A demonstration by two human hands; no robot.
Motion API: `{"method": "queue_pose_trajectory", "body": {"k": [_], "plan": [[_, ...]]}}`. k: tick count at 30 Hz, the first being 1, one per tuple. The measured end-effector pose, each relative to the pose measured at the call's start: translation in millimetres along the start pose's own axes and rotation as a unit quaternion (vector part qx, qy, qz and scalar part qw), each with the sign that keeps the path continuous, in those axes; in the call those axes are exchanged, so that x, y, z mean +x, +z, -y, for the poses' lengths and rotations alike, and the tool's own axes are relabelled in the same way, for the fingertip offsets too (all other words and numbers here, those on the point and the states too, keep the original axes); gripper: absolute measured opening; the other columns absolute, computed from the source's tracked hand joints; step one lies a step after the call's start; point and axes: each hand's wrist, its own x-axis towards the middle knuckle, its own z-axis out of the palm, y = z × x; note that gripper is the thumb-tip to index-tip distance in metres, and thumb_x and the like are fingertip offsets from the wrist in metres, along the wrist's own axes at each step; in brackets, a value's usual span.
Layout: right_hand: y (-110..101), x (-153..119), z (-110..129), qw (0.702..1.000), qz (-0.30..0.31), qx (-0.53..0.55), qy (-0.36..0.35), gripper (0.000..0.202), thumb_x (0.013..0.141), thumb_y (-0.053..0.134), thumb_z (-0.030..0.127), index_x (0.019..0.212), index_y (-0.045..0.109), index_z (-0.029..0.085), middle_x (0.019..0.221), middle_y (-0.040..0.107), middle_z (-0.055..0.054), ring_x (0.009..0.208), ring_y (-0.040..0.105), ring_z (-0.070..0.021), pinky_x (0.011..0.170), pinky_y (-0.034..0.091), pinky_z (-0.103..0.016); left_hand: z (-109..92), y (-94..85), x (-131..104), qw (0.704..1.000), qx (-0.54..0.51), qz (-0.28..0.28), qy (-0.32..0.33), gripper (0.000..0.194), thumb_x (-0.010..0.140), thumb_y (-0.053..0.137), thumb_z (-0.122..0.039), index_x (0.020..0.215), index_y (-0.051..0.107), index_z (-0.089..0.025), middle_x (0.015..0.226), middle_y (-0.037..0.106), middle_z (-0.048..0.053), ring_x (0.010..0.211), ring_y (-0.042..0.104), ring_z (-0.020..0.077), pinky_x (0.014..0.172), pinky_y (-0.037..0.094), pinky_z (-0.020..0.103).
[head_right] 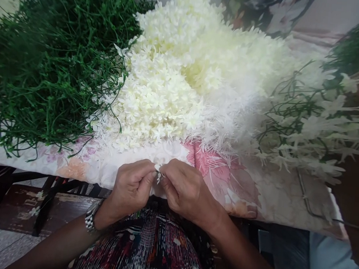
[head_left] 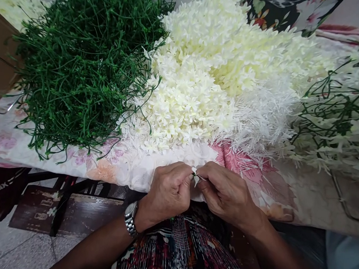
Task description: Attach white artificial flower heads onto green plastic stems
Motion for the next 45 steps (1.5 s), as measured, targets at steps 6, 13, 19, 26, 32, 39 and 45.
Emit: {"method": "queue_pose_trajectory", "body": {"k": [6,13,19,26,32,39,45], "plan": [[-9.2,3.5,4.5,0.999,-0.033,-0.023,-0.002,0.010,0.087,0.045,0.011,0.089,0.052,0.017,0.071,0.060,-0.003,0.067,0.056,-0.0129,0.059,0.046,-0.024,-3.9,-9.3,2.2,0.986,-0.132,0.010,-0.098,0.022,0.078,0.045,-0.010,0.058,0.049,-0.017,0.050,0.046,-0.004,0.046,0.041,0.0082,0.045,0.031,0.020],[-19.7,-2.9,25.8,0.997,-0.077,-0.015,0.024,0.012,0.086,0.050,0.017,0.097,0.053,0.015,0.076,0.060,-0.005,0.067,0.057,-0.0133,0.058,0.048,-0.024,-7.1,-15.8,4.1,0.844,-0.425,-0.124,-0.303,0.009,0.074,0.062,-0.024,0.071,0.060,-0.016,0.053,0.059,-0.002,0.042,0.047,0.0073,0.045,0.041,0.020],[-3.7,-10.8,39.1,0.997,0.066,-0.018,0.043,0.021,0.088,0.047,0.026,0.106,0.049,0.016,0.080,0.060,-0.006,0.069,0.058,-0.0173,0.059,0.052,-0.031,-18.4,-17.1,15.0,0.764,-0.518,-0.201,-0.328,0.020,0.065,0.071,-0.027,0.065,0.053,-0.017,0.046,0.055,-0.004,0.044,0.051,0.0088,0.049,0.043,0.021],[4.2,-14.2,42.6,0.997,0.068,0.026,0.036,0.025,0.089,0.044,0.026,0.110,0.049,0.014,0.079,0.061,-0.006,0.069,0.058,-0.0160,0.059,0.052,-0.029,-13.2,-9.4,15.9,0.764,-0.501,-0.259,-0.314,0.020,0.066,0.072,-0.028,0.065,0.056,-0.016,0.049,0.054,-0.004,0.049,0.052,0.0087,0.052,0.041,0.020],[5.6,-13.0,30.7,0.998,-0.019,0.027,0.049,0.016,0.086,0.044,0.006,0.093,0.056,0.015,0.069,0.056,-0.003,0.062,0.054,-0.0118,0.056,0.046,-0.023,-14.6,-12.6,17.5,0.746,-0.538,-0.224,-0.323,0.015,0.066,0.071,-0.024,0.065,0.058,-0.016,0.051,0.057,-0.004,0.048,0.052,0.0080,0.056,0.045,0.021],[-15.7,3.0,16.3,0.999,-0.037,0.008,0.039,0.016,0.086,0.045,0.006,0.094,0.055,0.016,0.072,0.060,-0.002,0.063,0.056,-0.0105,0.057,0.044,-0.021,-16.7,-22.0,16.8,0.745,-0.546,-0.142,-0.355,0.005,0.068,0.062,-0.014,0.064,0.060,-0.013,0.065,0.060,0.000,0.053,0.055,0.0087,0.067,0.051,0.028],[-19.9,14.7,22.7,0.996,0.048,-0.049,-0.064,0.022,0.085,0.039,0.004,0.093,0.056,0.015,0.073,0.061,-0.004,0.066,0.053,-0.0141,0.058,0.044,-0.026,-14.9,-24.2,9.8,0.809,-0.486,-0.037,-0.328,0.010,0.066,0.059,-0.008,0.070,0.065,-0.014,0.074,0.063,0.002,0.067,0.057,0.0107,0.063,0.046,0.021]]}}
